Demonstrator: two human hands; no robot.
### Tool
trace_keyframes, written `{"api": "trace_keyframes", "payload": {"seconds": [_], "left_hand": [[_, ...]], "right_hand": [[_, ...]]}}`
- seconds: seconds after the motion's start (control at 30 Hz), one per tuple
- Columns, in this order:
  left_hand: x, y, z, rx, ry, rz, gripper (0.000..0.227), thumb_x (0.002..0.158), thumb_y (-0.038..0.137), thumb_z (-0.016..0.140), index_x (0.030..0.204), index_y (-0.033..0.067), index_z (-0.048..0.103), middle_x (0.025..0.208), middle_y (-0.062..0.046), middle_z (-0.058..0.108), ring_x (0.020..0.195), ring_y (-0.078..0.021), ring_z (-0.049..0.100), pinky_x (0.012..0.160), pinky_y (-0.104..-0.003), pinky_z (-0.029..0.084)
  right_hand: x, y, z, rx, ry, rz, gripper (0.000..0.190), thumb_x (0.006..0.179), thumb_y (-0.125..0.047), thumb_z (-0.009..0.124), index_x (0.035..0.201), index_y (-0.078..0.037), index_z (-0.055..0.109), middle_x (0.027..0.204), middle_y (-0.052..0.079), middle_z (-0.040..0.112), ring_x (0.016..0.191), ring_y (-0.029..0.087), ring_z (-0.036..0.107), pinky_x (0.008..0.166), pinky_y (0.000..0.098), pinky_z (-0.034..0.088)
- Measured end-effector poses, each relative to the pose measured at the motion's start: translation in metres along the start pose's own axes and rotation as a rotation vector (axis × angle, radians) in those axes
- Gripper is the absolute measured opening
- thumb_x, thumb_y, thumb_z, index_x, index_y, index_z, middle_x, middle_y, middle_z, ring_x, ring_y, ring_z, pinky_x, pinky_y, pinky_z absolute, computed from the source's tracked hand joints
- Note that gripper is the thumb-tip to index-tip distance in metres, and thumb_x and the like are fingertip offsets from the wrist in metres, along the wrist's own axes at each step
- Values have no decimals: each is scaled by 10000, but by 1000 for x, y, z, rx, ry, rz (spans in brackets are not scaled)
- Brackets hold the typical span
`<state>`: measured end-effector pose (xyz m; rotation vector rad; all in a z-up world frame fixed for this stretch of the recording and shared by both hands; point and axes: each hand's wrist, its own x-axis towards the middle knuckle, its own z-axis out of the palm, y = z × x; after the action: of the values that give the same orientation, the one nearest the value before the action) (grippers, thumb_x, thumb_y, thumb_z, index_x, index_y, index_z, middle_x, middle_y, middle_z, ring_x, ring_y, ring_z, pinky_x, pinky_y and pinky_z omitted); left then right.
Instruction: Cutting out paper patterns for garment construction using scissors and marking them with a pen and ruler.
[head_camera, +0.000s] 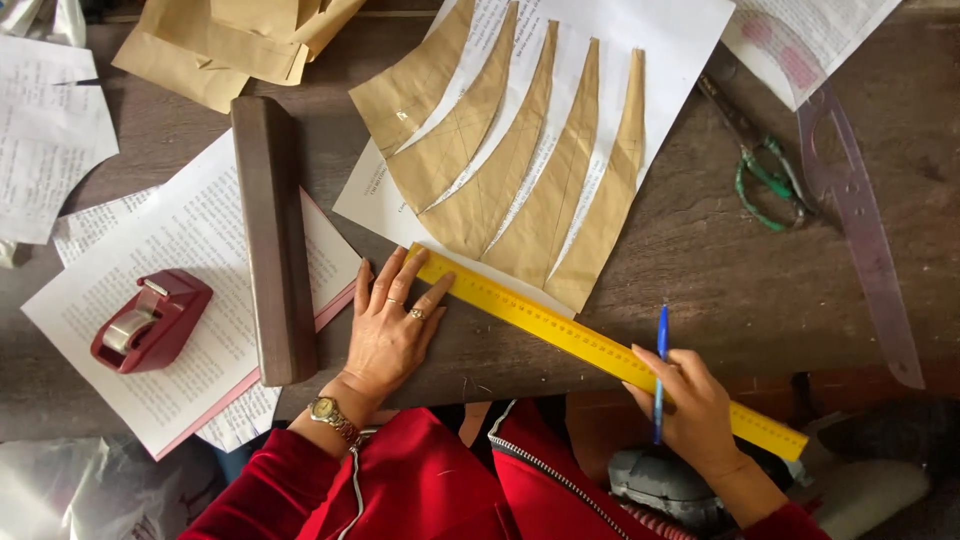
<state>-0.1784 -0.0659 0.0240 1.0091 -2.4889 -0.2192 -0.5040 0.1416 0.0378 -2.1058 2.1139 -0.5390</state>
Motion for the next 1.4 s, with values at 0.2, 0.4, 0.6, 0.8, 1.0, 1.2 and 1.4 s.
{"api": "trace_keyframes", "payload": {"seconds": [0.2,0.4,0.6,0.8,1.0,1.2,1.4], "left_hand": [[3,1,4,23,-39,14,412,972,263,580,1376,270,495,1463,-121,428,1350,-362,426,1095,-632,295],[5,0,4,20,-68,11,418,969,250,576,1379,263,496,1474,-112,412,1357,-359,418,1098,-634,281],[6,0,4,43,-101,16,432,973,277,561,1398,259,485,1488,-108,398,1371,-334,404,1091,-623,291],[7,1,4,66,-116,7,431,967,305,561,1392,268,499,1477,-95,412,1362,-326,416,1090,-616,298],[9,3,0,42,-96,3,426,943,307,605,1362,264,540,1447,-89,459,1343,-323,440,1081,-605,320],[3,-3,12,47,-87,0,411,955,377,528,1364,346,541,1446,-84,457,1383,-310,375,1099,-595,258],[4,19,-8,-442,133,-262,599,807,144,731,1362,89,514,1398,-191,428,1362,-423,360,1155,-554,242]], "right_hand": [[-15,4,6,18,-23,71,514,814,-311,724,1285,-145,601,980,54,519,669,157,530,600,290,470],[-9,3,-1,37,-63,102,523,790,-264,753,1277,-145,605,995,41,522,653,124,521,555,257,460],[-4,11,2,23,-54,124,517,759,-296,772,1240,-170,631,1096,75,530,799,178,598,747,318,519],[5,7,-3,22,-49,105,494,771,-270,779,1226,-138,639,1094,63,533,752,149,583,658,286,524],[11,0,-8,94,-16,78,462,789,-242,768,1192,-55,640,1076,112,567,902,216,618,795,321,515],[6,3,2,95,80,107,481,717,-235,800,1176,-169,675,988,97,591,839,307,668,726,366,553],[29,-15,-15,208,286,255,439,697,-164,849,1103,-80,704,1013,93,612,868,272,664,753,360,540]]}}
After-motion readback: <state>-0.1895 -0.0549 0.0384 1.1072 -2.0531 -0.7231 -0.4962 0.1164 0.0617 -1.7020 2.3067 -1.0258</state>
